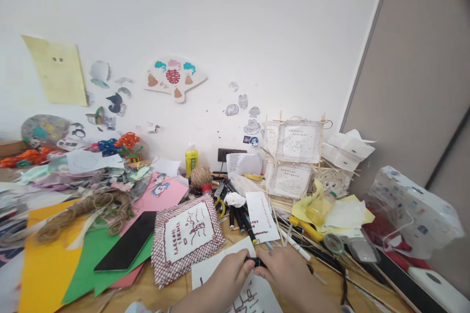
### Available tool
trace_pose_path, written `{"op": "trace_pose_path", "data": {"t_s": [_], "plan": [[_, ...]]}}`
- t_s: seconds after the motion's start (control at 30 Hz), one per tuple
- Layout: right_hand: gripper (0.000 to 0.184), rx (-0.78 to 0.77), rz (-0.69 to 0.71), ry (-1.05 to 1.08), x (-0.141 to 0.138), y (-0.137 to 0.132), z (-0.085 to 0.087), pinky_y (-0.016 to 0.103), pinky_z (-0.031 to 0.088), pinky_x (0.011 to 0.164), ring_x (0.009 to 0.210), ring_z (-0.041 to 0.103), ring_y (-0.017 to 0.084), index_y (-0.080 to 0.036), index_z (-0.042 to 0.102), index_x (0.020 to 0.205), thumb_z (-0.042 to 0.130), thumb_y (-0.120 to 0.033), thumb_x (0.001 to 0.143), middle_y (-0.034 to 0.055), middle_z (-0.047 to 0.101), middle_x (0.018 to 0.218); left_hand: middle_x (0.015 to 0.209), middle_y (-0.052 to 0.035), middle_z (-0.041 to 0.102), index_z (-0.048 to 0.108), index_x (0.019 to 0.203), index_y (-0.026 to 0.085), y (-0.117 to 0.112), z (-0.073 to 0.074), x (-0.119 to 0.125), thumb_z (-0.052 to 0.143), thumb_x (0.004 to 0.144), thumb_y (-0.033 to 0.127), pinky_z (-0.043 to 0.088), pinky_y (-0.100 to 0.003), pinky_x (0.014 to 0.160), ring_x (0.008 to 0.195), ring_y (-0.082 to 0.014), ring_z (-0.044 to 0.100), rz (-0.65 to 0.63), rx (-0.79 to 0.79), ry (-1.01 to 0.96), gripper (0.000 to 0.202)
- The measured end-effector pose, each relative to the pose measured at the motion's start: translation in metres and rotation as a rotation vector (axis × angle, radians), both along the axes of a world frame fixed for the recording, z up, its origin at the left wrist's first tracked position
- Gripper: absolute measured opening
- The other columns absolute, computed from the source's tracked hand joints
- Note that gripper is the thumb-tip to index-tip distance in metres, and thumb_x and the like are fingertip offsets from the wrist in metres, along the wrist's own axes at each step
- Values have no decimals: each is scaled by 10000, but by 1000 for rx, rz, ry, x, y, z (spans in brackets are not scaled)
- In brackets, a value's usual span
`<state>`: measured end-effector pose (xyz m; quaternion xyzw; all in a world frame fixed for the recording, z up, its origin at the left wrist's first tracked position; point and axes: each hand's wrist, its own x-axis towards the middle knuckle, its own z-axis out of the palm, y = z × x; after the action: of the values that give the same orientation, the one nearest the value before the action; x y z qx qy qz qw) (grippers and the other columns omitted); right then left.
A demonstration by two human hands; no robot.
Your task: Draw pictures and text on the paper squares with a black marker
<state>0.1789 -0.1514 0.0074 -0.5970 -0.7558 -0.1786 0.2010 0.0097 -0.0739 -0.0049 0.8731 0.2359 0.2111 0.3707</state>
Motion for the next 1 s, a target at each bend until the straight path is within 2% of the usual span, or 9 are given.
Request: {"op": "trace_pose_path", "data": {"t_s": [0.13,0.23,0.37,0.47,0.53,0.6,0.67,0.77,1.0], "plan": [[258,57,27,-133,-3,5,1,270,302,467,498,589,180,-219,576,784,622,-448,893,2,652,608,818,-67,592,417,778,221,1,-1,-2,255,927,522,408,-317,692,730,-210,518,6,-12,-1,373],[252,52,71,-128,0,7,1,269,314,463,501,614,187,-223,579,785,586,-436,919,0,663,603,843,-61,608,447,799,214,-3,8,-1,261,946,517,420,-299,699,741,-199,527,-22,-24,-69,384],[183,9,119,65,16,16,-9,270,441,551,651,689,208,-225,632,891,527,-362,953,22,732,769,875,-62,656,556,876,203,6,19,-1,337,970,439,447,-307,729,786,-216,581,31,171,2,335],[277,105,47,212,38,27,-25,306,518,666,770,708,225,-206,653,989,399,-315,996,69,742,875,1116,-132,653,588,1122,157,30,15,-9,523,908,325,452,-385,879,1021,-289,593,244,416,164,279],[367,211,-28,230,52,33,-35,331,537,667,769,711,246,-181,662,965,342,-355,1006,105,741,870,1299,-211,568,559,1233,94,51,7,-17,629,807,209,396,-457,993,1194,-360,519,493,573,319,447],[387,266,-74,230,62,38,-43,344,550,690,796,714,257,-176,664,967,339,-383,1004,116,741,888,1408,-277,452,506,1318,42,68,-2,-27,675,764,207,341,-517,1041,1321,-428,389,743,694,409,602],[391,281,-90,215,65,40,-47,345,556,681,797,716,260,-179,665,961,337,-387,1004,117,742,892,1451,-302,385,466,1359,12,79,-8,-33,712,741,275,317,-529,1059,1365,-446,316,835,748,460,716],[413,264,-99,181,61,39,-48,351,556,640,776,712,268,-172,670,953,316,-376,1007,125,739,882,1421,-315,421,467,1357,-10,87,-13,-38,741,712,288,351,-537,1032,1337,-455,362,850,719,538,761],[371,210,-124,263,56,37,-50,367,555,711,833,712,277,-169,677,964,359,-359,984,129,741,913,1279,-245,590,547,1261,42,98,-10,-46,524,881,141,484,-437,921,1204,-345,556,815,731,439,393]]}}
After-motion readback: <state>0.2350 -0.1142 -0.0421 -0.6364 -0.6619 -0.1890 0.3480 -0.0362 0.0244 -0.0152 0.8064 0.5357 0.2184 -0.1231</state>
